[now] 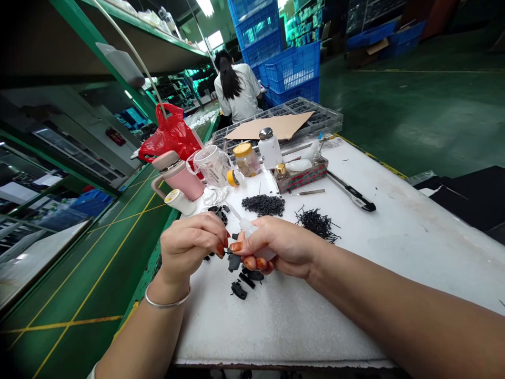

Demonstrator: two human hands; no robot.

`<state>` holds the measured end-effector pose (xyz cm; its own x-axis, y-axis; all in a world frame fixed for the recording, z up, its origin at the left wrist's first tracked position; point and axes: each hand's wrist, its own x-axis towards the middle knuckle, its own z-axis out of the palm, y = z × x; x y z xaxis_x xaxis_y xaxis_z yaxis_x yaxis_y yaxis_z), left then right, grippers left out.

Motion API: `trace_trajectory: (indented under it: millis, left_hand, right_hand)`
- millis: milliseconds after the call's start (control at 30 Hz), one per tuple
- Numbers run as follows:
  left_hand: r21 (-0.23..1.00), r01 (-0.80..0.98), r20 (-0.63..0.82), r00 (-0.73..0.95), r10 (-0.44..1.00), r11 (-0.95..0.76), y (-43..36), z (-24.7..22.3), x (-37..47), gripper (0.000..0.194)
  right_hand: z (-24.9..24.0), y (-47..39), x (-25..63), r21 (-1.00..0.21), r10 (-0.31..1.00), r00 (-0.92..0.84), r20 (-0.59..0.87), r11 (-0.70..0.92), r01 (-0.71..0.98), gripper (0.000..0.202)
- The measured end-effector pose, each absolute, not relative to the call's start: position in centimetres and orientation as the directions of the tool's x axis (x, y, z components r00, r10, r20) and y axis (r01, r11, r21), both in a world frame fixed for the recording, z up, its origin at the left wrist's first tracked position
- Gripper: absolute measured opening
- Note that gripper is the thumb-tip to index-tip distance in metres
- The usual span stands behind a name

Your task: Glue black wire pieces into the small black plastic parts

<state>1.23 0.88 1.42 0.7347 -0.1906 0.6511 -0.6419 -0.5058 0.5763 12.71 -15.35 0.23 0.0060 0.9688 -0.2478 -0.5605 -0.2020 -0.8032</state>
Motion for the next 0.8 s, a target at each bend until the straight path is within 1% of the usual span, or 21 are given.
trace_trajectory:
  millis: [133,233,300,367,400,467,500,567,633,700,800]
  left_hand:
    - [0.577,-0.645,0.66,0.729,-0.179,-0.501,1.0,1.4,1.3,0.019]
    - [0.612,-0.616,0.673,0.735,-0.082,-0.496,1.1,1.2,1.5,0.011]
    - [0.656,-0.586,0.675,0.737,0.023,-0.475,1.1,0.9,1.7,0.01]
    - [0.72,-0.557,0.651,0.749,0.124,-0.414,1.2,0.3,1.9,0.013]
    - [0.758,-0.539,0.623,0.766,0.16,-0.367,1.3,0.0,2.0,0.012]
    - [0.827,-0.509,0.555,0.808,0.199,-0.241,1.4,-0.7,2.3,0.01]
    - [0.853,-0.494,0.52,0.83,0.203,-0.168,1.4,-1.0,2.4,0.008]
    - [0.891,-0.454,0.451,0.873,0.187,-0.029,1.4,-1.5,2.6,0.006]
    - [0.917,-0.392,0.376,0.912,0.164,0.077,1.3,-1.6,2.7,0.006]
    - [0.937,-0.318,0.298,0.944,0.145,0.144,1.3,-1.6,2.7,0.009]
    - [0.95,-0.229,0.205,0.97,0.126,0.212,1.2,-1.3,2.7,0.015]
  right_hand:
    - [0.2,-15.3,12.5,-0.839,0.974,0.06,-0.22,-0.157,-0.521,0.023]
    - [0.4,-15.4,12.3,-0.899,0.98,0.137,-0.146,-0.074,-0.431,0.026]
    - [0.6,-15.5,12.2,-0.947,0.977,0.202,-0.069,-0.001,-0.321,0.029]
    - [0.7,-15.6,12.0,-0.981,0.962,0.273,0.012,0.065,-0.185,0.03]
    - [0.8,-15.6,11.8,-0.991,0.946,0.319,0.05,0.087,-0.104,0.03]
    - [0.8,-15.8,11.6,-0.987,0.9,0.409,0.149,0.113,0.111,0.027]
    - [0.8,-15.8,11.5,-0.965,0.873,0.436,0.219,0.127,0.231,0.026]
    - [0.6,-15.8,11.4,-0.872,0.814,0.436,0.384,0.165,0.461,0.025]
    - [0.4,-15.8,11.4,-0.759,0.759,0.389,0.522,0.205,0.618,0.025]
    - [0.1,-15.8,11.4,-0.668,0.72,0.342,0.603,0.222,0.711,0.023]
    - [-0.2,-15.7,11.6,-0.589,0.697,0.295,0.654,0.225,0.776,0.019]
